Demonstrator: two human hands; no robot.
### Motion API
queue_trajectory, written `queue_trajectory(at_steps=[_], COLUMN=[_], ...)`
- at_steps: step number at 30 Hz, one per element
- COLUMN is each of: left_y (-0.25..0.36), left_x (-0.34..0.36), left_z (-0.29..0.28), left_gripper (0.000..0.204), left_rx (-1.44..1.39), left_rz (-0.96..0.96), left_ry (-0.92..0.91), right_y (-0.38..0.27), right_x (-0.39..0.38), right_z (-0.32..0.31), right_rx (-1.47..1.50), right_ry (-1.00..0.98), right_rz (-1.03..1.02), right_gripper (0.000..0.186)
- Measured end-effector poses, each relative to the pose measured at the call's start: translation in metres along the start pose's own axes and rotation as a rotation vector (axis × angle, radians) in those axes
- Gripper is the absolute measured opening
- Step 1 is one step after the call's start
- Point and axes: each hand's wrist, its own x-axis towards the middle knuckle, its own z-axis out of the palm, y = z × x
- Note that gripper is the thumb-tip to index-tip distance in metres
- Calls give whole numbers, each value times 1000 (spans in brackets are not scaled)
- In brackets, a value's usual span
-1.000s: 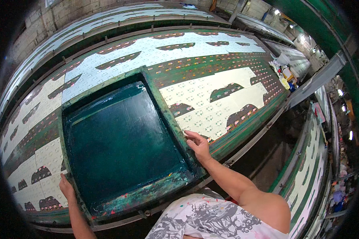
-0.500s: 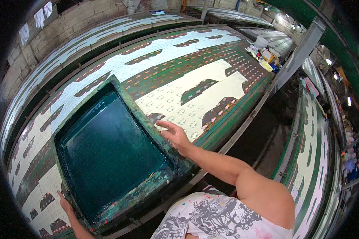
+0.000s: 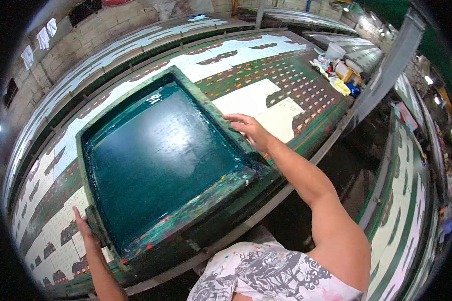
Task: The person performs screen printing by repeatedly placing a green mesh screen onto a flat surface with printed patterns and using a squeegee to pull green ink across the mesh. The person lifts and repositions the screen multiple times to continue printing along the surface.
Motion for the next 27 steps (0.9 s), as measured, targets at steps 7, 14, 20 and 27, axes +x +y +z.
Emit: queue_trajectory(at_steps=[7, 14, 20, 27], left_y=[-30, -65, -98, -101], left_x=[-91, -140, -145, -168], left_z=[216, 319, 340, 388], left_gripper=[81, 80, 77, 71], left_rx=[-14, -1, 4, -26], left_rz=[-65, -70, -34, -34], left_ry=[56, 74, 55, 65], right_y=[42, 72, 73, 82], right_x=[-8, -23, -31, -42], right_z=[-196, -317, -354, -391], right_rx=[70, 155, 264, 304], right_ry=[103, 144, 199, 183], right_rz=[66, 21, 56, 29], right_gripper=[60, 66, 61, 68])
